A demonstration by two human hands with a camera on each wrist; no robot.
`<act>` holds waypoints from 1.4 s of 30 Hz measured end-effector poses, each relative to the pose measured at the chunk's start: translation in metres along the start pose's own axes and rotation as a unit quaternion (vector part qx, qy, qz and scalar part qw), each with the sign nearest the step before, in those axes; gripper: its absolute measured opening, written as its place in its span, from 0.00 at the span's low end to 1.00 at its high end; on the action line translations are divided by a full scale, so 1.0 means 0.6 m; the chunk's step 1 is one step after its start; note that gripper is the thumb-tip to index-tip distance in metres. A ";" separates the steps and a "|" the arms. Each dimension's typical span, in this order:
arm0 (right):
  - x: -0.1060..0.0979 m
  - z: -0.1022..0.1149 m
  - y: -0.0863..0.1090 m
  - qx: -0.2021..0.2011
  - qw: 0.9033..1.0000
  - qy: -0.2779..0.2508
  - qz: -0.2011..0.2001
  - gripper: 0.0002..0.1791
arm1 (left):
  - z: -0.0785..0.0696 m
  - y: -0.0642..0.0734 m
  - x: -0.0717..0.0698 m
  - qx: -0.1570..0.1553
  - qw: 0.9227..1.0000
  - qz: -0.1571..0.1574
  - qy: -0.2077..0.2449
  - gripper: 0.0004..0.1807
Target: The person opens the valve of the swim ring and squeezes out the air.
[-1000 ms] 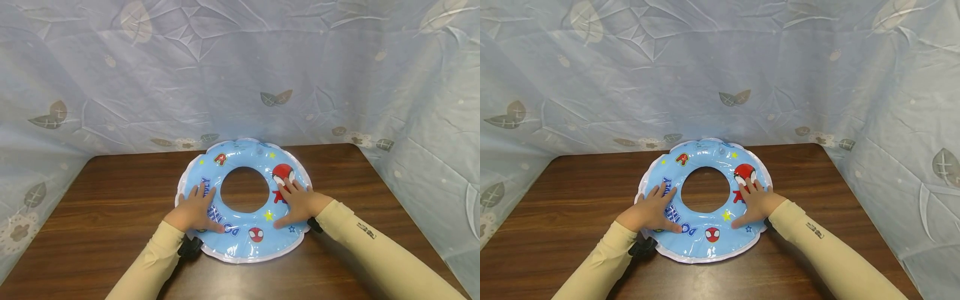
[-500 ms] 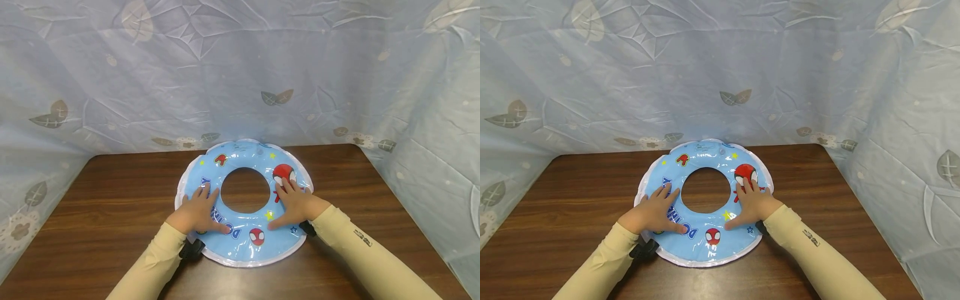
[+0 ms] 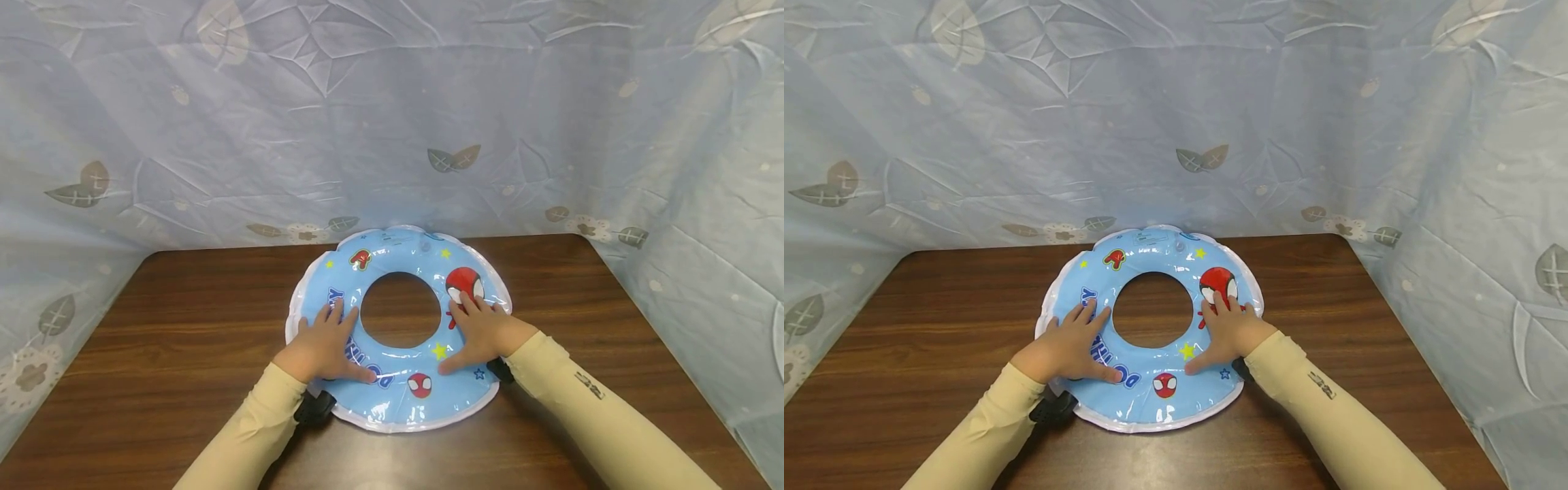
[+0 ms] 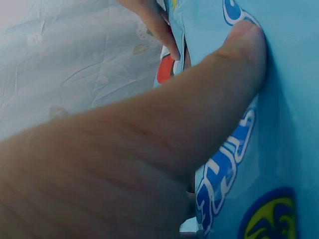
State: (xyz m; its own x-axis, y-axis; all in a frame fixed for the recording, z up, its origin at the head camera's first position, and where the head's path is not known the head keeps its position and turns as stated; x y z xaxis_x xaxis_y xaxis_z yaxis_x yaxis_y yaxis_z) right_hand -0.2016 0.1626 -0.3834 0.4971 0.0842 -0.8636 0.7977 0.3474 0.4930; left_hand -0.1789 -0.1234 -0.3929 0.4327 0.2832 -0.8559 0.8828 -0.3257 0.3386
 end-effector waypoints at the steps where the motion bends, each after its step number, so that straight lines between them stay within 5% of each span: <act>1: -0.001 0.000 0.000 0.001 1.000 -0.001 -0.001 0.72 | 0.001 0.000 -0.001 0.002 1.000 -0.002 0.002 0.69; 13: 0.004 -0.013 -0.016 0.006 0.998 -0.050 -0.026 0.67 | -0.001 -0.012 0.008 0.004 0.998 -0.050 0.033 0.63; 33: 0.004 0.002 -0.021 0.024 0.998 -0.046 -0.034 0.62 | -0.001 -0.012 0.006 -0.003 0.999 -0.041 0.011 0.62; 36: 0.003 0.001 -0.020 0.022 0.998 -0.048 -0.032 0.63 | -0.004 -0.015 -0.003 0.012 0.999 -0.044 0.003 0.60; 42: 0.001 0.001 -0.017 0.016 0.998 -0.062 -0.030 0.62 | -0.020 -0.054 -0.031 0.096 0.991 -0.079 -0.042 0.53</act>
State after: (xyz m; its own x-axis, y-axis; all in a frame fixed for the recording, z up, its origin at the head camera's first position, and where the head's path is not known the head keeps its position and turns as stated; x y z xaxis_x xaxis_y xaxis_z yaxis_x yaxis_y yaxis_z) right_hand -0.2092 0.1584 -0.3891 0.4851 -0.0520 -0.8729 0.8364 0.3188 0.4458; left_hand -0.2135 -0.1072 -0.3832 0.2680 0.2717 -0.9243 0.8837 -0.4515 0.1235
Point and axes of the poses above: each hand's wrist, its own y-axis away from the middle knuckle, its own x-axis out of the palm, z = x × y, the point moved 2 cm from there along -y, towards the middle knuckle, and after that the axes turned 8 degrees about y, right-handed, at the moved point
